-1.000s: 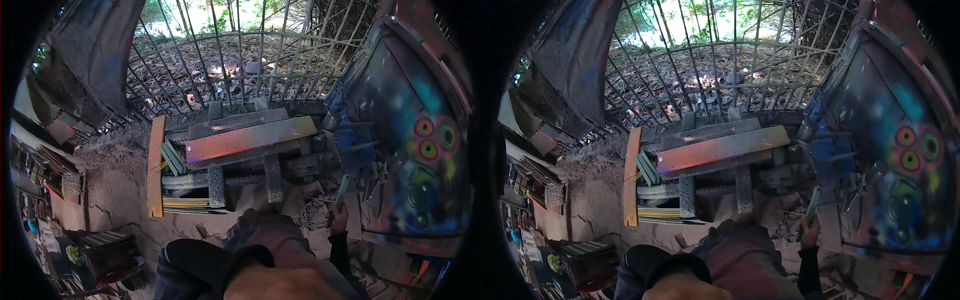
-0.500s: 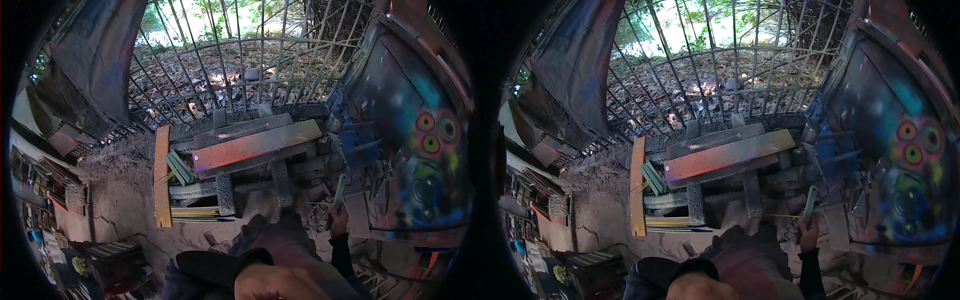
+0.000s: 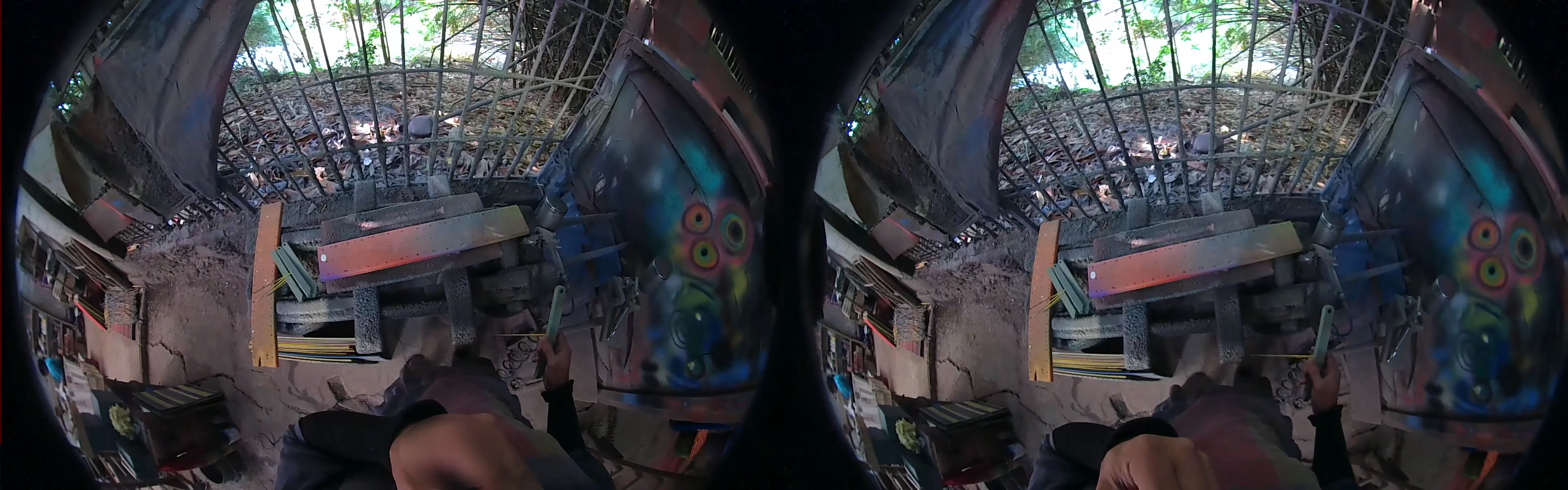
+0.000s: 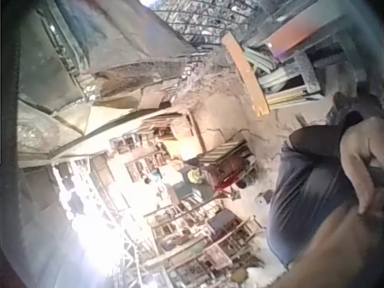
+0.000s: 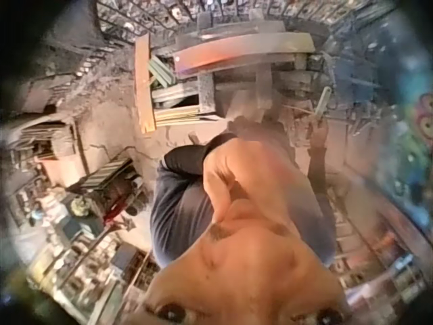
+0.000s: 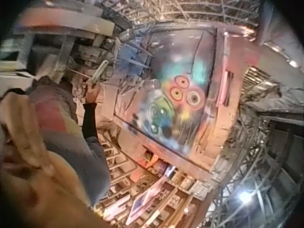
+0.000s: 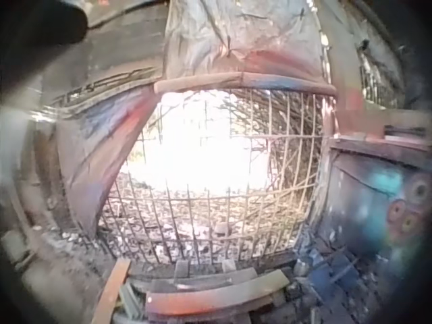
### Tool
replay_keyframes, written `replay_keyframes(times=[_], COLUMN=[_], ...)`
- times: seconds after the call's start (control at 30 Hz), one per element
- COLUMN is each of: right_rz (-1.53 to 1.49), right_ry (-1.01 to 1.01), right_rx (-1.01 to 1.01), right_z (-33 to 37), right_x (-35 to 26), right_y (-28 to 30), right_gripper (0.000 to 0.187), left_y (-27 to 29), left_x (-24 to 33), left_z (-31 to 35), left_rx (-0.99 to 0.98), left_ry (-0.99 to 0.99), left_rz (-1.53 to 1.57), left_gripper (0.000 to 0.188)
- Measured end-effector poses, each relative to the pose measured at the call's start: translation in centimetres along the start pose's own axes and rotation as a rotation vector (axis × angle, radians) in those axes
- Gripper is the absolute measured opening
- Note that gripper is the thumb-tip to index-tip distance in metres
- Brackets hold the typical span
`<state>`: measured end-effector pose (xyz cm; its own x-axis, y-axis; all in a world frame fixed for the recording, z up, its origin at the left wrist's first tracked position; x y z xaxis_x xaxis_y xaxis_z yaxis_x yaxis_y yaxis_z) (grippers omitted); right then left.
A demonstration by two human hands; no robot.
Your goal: The person uses a spray gun to apply paint to a small, light-colored rectangular object. They hold the object with their left hand and operate the spray gun with their right hand, moving the tool back and forth to cover the surface. The person rotates the object to paint different sides.
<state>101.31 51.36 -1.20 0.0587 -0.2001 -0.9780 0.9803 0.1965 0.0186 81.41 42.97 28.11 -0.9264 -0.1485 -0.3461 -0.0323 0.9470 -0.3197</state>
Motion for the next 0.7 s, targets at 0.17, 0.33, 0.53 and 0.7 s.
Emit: replay_keyframes(times=[0.17, 0.33, 0.53, 0.7], right_rz=[0.05, 0.045, 0.061, 0.077], right_ry=[-0.038, -0.041, -0.041, -0.046], right_rx=[-0.002, -0.003, -0.019, -0.026], right_z=[0.1, 0.6, 0.5, 0.2], right_x=[1.2, 1.6, 2.5, 3.1], right_y=[0.3, -0.5, -0.7, -0.5], right_gripper=[0.02, 0.022, 0.024, 0.023], left_y=[0.1, 0.0, 0.5, 0.4], left_x=[0.3, 1.2, 2.2, 2.0], left_z=[-0.7, -0.3, -0.4, -0.1], left_rx=[-0.04, -0.006, -0.021, 0.024], left_ry=[-0.017, -0.015, 0.043, 0.046], left_rz=[-0.022, -0.038, -0.019, -0.026], left_gripper=[0.052, 0.047, 0.039, 0.037])
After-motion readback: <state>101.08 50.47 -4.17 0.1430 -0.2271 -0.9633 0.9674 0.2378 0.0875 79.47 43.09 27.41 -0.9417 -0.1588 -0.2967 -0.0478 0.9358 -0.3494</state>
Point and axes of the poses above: each hand's wrist, its own z-axis away from the middle knuckle, its own y-axis out of the back of the hand, x = y × z, the point moved 3 cm from there along -z, towards the middle knuckle, and after that the axes turned 6 degrees about -x, right-handed, at the moved point
